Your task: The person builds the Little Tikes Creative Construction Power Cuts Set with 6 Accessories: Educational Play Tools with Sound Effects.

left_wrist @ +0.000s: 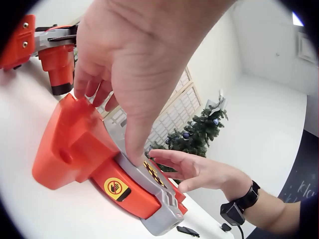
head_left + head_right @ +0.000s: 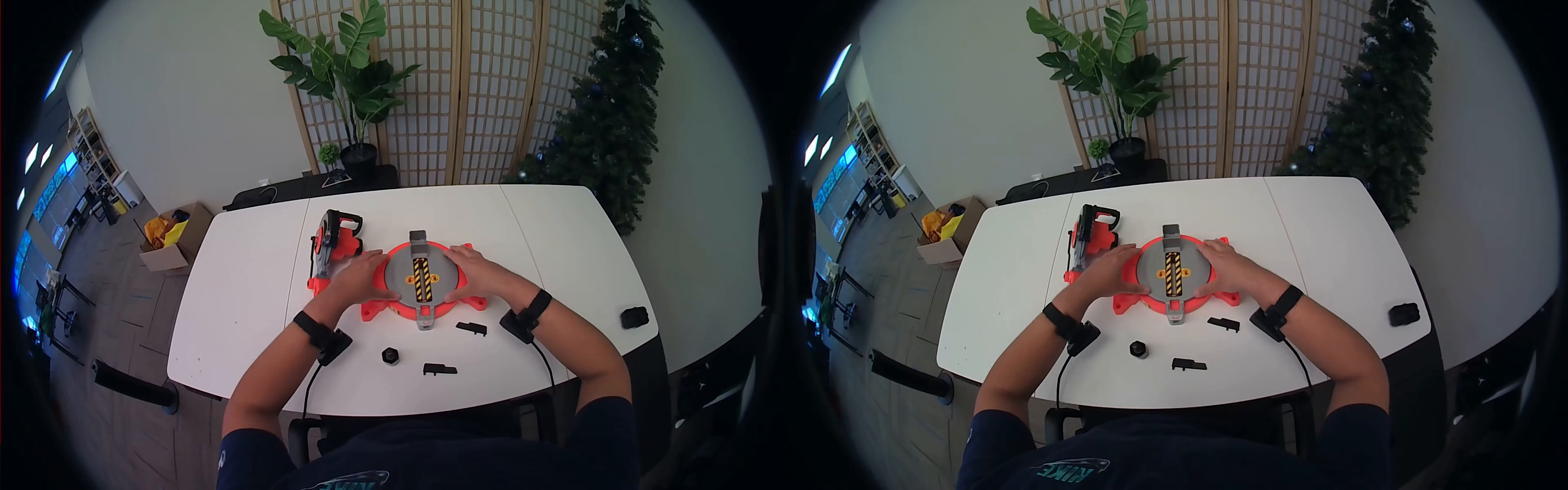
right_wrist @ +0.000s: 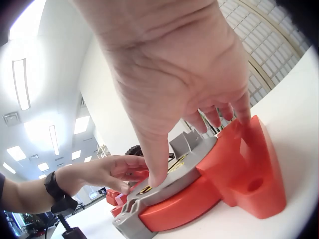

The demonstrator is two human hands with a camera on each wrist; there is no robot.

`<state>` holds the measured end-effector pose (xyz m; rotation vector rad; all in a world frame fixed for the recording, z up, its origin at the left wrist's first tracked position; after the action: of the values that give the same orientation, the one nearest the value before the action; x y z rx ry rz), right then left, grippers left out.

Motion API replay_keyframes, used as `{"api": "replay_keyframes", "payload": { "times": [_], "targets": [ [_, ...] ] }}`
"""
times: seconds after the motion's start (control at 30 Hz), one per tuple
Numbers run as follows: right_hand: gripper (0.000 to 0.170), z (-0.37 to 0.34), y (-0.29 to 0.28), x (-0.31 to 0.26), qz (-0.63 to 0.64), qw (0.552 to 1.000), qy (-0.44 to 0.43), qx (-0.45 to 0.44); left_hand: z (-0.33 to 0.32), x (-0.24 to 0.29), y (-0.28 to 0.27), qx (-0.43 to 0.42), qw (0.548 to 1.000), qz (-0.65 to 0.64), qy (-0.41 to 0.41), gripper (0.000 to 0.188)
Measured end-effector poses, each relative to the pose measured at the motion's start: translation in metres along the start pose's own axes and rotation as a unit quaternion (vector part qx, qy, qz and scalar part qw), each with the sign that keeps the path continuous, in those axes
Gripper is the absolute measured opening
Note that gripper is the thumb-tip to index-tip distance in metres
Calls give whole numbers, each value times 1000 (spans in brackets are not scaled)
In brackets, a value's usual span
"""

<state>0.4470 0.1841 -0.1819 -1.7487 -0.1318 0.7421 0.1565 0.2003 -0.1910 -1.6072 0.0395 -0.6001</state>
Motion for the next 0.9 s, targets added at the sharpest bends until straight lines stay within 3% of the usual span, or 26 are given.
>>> {"api": "replay_keyframes", "payload": {
  "times": [0.33,0.5,0.9],
  "targets": [
    [106,5,-2,4,15,1000,-26,-3,1,-3,3,-15,1000,17,-4,104],
    [102,4,7,9,-32,995,-67,63,0,0,5,-8,1000,-2,-4,99],
    [102,7,5,7,-33,997,-64,37,0,2,6,2,1000,22,-2,103]
  ]
}}
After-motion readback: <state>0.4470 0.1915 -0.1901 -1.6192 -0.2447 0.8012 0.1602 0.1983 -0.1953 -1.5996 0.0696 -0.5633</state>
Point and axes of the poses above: each hand's wrist, its own z-axis towards the middle knuckle, its own y-axis out of the palm, x = y × z, the point moved 1 cm from there along z, towards the middle knuckle, and after that the axes turned 6 degrees about -y, right-handed, at the moved point
